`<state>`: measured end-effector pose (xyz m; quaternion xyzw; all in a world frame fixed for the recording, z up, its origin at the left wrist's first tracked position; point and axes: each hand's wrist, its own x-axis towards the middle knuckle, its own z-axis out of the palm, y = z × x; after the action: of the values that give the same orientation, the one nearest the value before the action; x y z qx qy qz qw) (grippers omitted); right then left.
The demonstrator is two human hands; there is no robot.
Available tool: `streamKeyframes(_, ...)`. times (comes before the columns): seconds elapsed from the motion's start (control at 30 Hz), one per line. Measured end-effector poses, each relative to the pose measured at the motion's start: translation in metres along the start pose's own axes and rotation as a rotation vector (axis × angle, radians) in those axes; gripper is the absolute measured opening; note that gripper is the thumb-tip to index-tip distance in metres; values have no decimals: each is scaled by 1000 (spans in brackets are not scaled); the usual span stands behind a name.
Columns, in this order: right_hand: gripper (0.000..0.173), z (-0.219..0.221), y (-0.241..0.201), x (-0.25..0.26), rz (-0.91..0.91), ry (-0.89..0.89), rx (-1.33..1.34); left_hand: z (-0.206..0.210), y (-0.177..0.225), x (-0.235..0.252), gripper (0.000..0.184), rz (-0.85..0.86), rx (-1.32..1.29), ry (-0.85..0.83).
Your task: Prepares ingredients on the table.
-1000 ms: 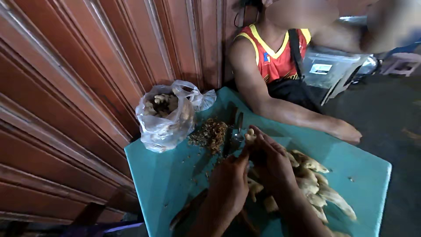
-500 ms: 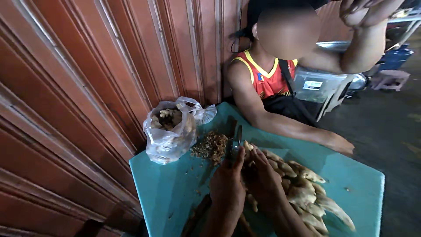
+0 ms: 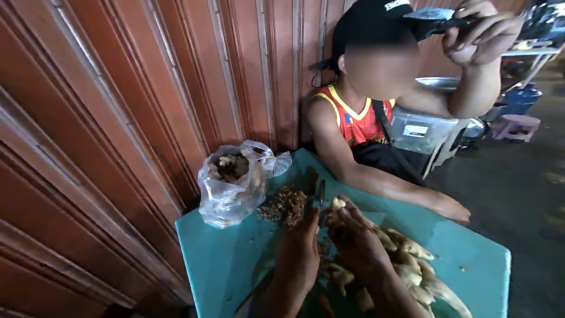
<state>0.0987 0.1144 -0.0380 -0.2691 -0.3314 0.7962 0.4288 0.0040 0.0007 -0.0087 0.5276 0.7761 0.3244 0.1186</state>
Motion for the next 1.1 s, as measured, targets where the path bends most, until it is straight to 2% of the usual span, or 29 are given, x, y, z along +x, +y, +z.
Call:
streamKeyframes(0.1, 30, 0, 1, -3, 3, -79, -11, 0, 3, -1, 47, 44, 40, -44)
streamKeyframes(0.3, 27, -4, 1, -3, -6, -135, -57, -4, 17, -3, 49, -20, 171, -180)
streamKeyframes(0.47, 32, -7, -7, -4, -14, -190, -90, -1, 23, -6, 44, 2, 270, -124)
streamKeyframes(0.67, 33, -11, -7, 1, 61, -182, -33, -4, 20, -6, 39, 29, 176, -118)
streamKeyframes(0.93, 32, -8, -2, 2, 67, -175, -2, -5, 27, -5, 43, -33, 272, -181)
streamKeyframes(1.1, 25, 0, -2, -2, -18, -114, -52, -8, 39, -5, 56, -114, 337, -209)
